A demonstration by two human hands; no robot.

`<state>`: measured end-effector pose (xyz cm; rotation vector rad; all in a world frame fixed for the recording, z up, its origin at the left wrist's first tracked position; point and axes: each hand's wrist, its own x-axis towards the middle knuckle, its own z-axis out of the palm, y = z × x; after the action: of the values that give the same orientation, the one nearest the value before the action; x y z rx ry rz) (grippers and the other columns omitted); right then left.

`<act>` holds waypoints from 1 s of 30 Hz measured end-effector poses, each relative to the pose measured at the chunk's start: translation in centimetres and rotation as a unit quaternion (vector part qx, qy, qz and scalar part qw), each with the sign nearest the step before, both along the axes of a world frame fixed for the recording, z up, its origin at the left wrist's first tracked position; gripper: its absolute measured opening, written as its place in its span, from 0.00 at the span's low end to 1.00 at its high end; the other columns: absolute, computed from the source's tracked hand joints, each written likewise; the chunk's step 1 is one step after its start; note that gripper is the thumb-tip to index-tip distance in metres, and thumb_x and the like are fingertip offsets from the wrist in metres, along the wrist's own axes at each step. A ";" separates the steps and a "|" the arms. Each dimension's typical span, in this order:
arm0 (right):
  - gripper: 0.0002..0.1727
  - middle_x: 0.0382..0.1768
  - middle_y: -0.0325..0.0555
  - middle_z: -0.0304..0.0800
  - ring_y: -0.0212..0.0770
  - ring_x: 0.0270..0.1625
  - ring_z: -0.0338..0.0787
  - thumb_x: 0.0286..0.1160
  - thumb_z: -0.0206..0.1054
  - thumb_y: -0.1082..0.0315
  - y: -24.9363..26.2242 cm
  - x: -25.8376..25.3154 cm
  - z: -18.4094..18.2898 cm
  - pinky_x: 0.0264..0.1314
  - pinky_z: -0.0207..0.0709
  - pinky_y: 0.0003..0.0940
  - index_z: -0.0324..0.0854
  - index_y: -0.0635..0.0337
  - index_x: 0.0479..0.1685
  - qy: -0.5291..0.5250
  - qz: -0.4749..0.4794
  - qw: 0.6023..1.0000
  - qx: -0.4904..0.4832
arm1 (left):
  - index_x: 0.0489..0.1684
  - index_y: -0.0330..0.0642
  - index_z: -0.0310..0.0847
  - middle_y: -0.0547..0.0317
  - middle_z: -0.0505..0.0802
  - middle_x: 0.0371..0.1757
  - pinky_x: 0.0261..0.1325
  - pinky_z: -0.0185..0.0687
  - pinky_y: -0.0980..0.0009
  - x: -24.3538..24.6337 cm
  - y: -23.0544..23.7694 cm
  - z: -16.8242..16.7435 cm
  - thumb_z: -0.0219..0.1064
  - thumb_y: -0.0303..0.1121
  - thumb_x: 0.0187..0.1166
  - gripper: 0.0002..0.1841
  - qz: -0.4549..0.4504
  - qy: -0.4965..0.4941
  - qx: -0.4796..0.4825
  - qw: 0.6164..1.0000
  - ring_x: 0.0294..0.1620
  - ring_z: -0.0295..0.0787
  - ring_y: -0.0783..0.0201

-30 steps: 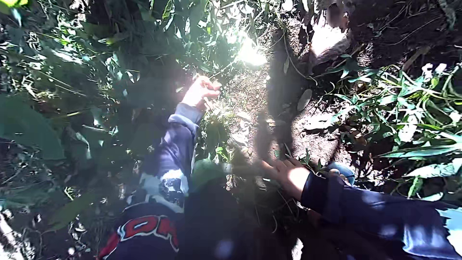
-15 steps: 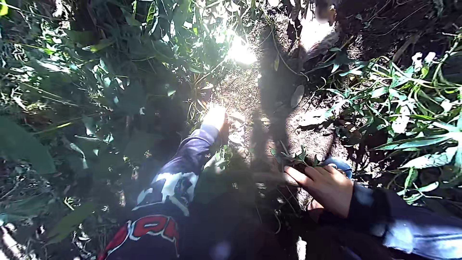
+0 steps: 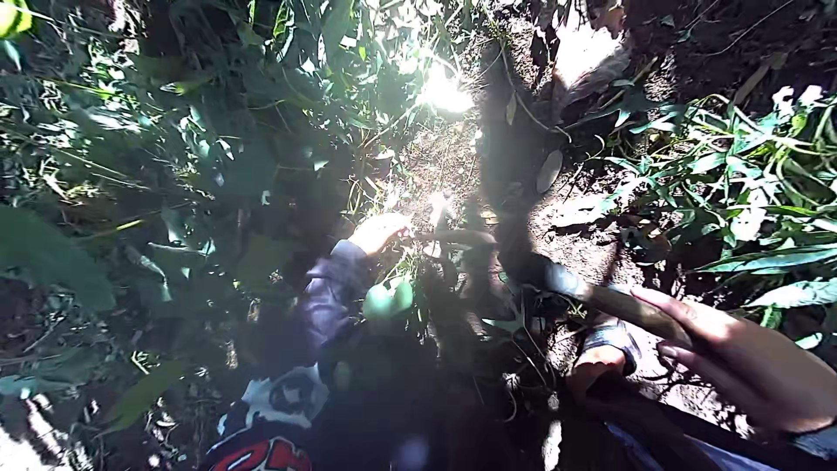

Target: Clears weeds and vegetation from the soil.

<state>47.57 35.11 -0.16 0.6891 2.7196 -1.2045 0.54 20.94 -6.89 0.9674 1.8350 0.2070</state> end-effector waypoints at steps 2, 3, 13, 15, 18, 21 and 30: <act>0.36 0.58 0.68 0.89 0.64 0.48 0.94 0.83 0.52 0.48 -0.2 0.5 -0.4 0.47 0.85 0.64 0.69 0.66 0.83 -0.001 -0.058 0.998 0.002 | 0.54 0.28 0.84 0.46 0.90 0.49 0.60 0.77 0.60 -0.4 -0.4 0.9 0.49 0.32 0.94 0.18 0.044 -0.004 0.060 0.997 0.50 0.84 0.61; 0.37 0.56 0.69 0.90 0.63 0.46 0.94 0.83 0.54 0.48 -0.3 0.6 -0.4 0.47 0.85 0.63 0.67 0.68 0.84 -0.001 -0.092 0.996 -0.007 | 0.57 0.28 0.84 0.46 0.90 0.52 0.61 0.77 0.61 -0.4 0.0 1.5 0.48 0.33 0.94 0.19 0.076 -0.014 0.077 0.994 0.51 0.83 0.63; 0.43 0.38 0.38 0.81 0.20 0.26 0.80 0.73 0.60 0.54 -0.5 -0.4 -0.2 0.30 0.80 0.21 0.54 0.72 0.85 0.006 -0.344 0.921 -0.183 | 0.75 0.33 0.78 0.35 0.86 0.72 0.82 0.68 0.46 2.6 8.8 -5.1 0.58 0.43 0.92 0.24 0.189 0.068 0.014 0.980 0.75 0.81 0.44; 0.43 0.36 0.35 0.80 0.18 0.25 0.80 0.72 0.61 0.55 -0.7 -0.3 -0.4 0.29 0.79 0.19 0.54 0.72 0.85 0.024 -0.359 0.913 -0.191 | 0.75 0.39 0.79 0.37 0.84 0.75 0.82 0.69 0.41 5.2 9.1 -7.2 0.67 0.47 0.85 0.26 0.128 0.146 0.005 0.981 0.79 0.78 0.40; 0.45 0.35 0.31 0.79 0.15 0.25 0.79 0.72 0.62 0.53 -0.6 -0.7 -0.4 0.30 0.78 0.16 0.52 0.71 0.86 0.038 -0.368 0.906 -0.206 | 0.78 0.35 0.74 0.35 0.80 0.79 0.82 0.70 0.42 6.7 9.4 -8.9 0.63 0.45 0.88 0.27 0.098 0.193 0.007 0.976 0.81 0.76 0.39; 0.46 0.34 0.30 0.80 0.14 0.24 0.79 0.73 0.64 0.50 -0.5 -0.7 -0.5 0.28 0.78 0.15 0.52 0.71 0.86 0.050 -0.362 0.907 -0.210 | 0.75 0.32 0.75 0.32 0.84 0.73 0.79 0.73 0.42 5.9 8.6 -9.1 0.54 0.41 0.93 0.23 0.132 0.150 0.071 0.977 0.76 0.81 0.38; 0.39 0.45 0.36 0.76 0.14 0.35 0.81 0.72 0.60 0.67 0.9 -2.8 0.4 0.43 0.80 0.17 0.49 0.79 0.81 -0.023 -0.344 0.906 -0.244 | 0.69 0.31 0.81 0.34 0.92 0.60 0.69 0.80 0.40 5.4 7.1 3.4 0.59 0.29 0.89 0.17 -0.073 0.104 0.139 0.982 0.63 0.90 0.39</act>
<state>44.74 35.98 0.27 1.6199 2.0099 -1.8593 5.90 28.09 -3.48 1.3578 1.9461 0.2868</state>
